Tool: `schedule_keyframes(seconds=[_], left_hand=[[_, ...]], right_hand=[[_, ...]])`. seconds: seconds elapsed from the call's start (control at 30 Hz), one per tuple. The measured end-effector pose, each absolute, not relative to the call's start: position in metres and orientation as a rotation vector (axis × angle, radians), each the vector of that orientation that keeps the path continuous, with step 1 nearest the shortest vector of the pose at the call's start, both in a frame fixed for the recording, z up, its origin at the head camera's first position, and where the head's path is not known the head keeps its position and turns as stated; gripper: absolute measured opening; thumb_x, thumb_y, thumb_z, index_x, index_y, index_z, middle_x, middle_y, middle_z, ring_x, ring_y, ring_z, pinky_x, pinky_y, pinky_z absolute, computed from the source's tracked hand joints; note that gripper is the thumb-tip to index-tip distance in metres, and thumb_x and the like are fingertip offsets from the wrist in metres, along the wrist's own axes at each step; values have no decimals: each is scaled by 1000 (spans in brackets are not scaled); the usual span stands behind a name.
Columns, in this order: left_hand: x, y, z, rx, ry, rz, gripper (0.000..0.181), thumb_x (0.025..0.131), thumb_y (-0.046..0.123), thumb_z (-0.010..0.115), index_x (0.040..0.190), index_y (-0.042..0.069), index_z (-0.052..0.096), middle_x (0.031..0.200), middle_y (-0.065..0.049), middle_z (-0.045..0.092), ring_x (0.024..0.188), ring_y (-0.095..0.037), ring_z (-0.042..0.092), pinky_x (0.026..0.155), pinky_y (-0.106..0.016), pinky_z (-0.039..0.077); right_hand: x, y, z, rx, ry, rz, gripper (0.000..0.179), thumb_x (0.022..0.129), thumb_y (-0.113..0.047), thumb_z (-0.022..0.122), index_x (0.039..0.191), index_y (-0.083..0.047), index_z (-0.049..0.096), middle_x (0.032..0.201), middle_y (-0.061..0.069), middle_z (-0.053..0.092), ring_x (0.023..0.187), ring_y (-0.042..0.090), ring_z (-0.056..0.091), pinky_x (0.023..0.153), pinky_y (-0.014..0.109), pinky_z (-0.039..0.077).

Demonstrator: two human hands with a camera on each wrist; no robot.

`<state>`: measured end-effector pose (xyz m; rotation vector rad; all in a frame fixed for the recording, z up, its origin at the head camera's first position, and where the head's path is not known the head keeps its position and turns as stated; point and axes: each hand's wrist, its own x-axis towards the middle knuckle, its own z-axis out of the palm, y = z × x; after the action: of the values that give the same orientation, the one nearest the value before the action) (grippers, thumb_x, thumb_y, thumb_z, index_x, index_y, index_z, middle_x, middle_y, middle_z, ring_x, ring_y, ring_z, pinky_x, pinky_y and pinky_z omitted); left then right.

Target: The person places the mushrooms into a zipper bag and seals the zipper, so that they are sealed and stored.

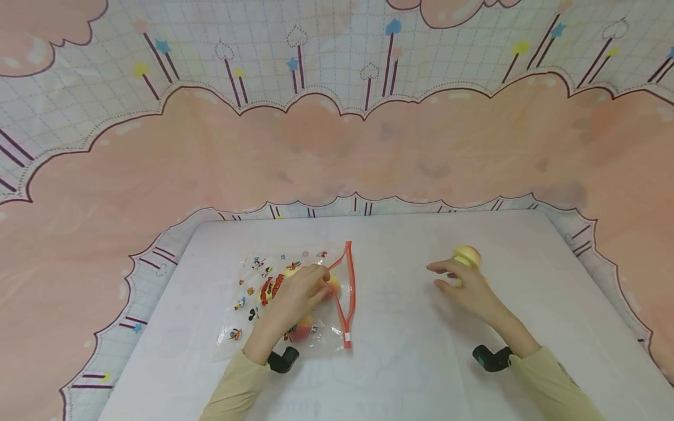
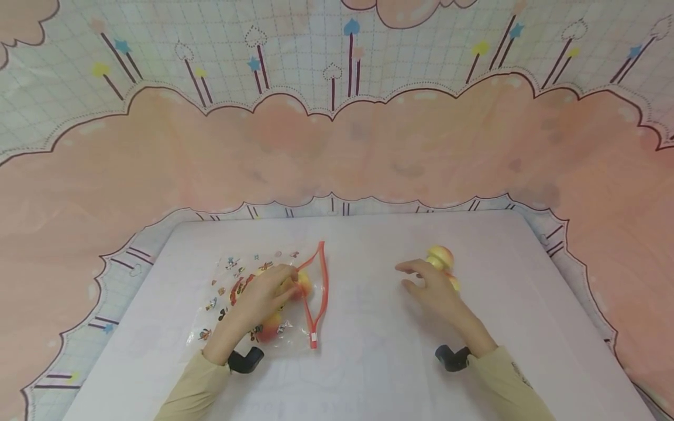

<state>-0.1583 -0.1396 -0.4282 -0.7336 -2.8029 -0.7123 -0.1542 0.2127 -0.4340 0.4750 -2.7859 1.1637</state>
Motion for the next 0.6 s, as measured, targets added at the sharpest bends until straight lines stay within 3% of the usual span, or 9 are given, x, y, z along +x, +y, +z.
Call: schedule_keyframes(seconds=[0.1,0.3,0.4,0.47,0.6], left_hand=[[-159,-139,-428,-732,-2811,-703,16,87,18,71,99,13,62,99,3,65,84,-12,52,76,-30,51],[-159,-139,-428,-722,-2823,-720,16,87,19,71,99,13,62,100,3,66,86,-12,53,77,-31,51],[-159,-139,-428,-723,-2820,-722,16,87,19,71,99,13,62,100,3,66,87,-12,53,78,-31,51],[-159,-139,-428,-726,-2815,-725,16,87,19,71,99,13,62,100,3,65,87,-12,53,78,-31,51],[-159,-139,-428,-731,-2807,-730,16,87,19,71,99,13,62,99,4,65,86,-12,53,77,-30,52]], right_hand=[[-153,224,-432,420,-2799,1167,30,88,-3,65,117,-7,65,116,13,68,110,32,61,92,49,49],[-149,246,-432,366,-2785,1162,28,89,-6,65,117,-8,65,116,15,68,103,35,62,84,34,52],[-147,256,-434,356,-2776,1134,27,90,-9,65,116,-8,65,114,14,67,102,34,62,83,34,50],[-146,261,-436,358,-2758,1100,26,90,-11,65,116,-9,65,114,12,68,104,24,62,84,35,50],[-145,273,-443,374,-2714,1080,25,91,-11,65,115,-6,65,112,12,67,104,-12,50,87,20,44]])
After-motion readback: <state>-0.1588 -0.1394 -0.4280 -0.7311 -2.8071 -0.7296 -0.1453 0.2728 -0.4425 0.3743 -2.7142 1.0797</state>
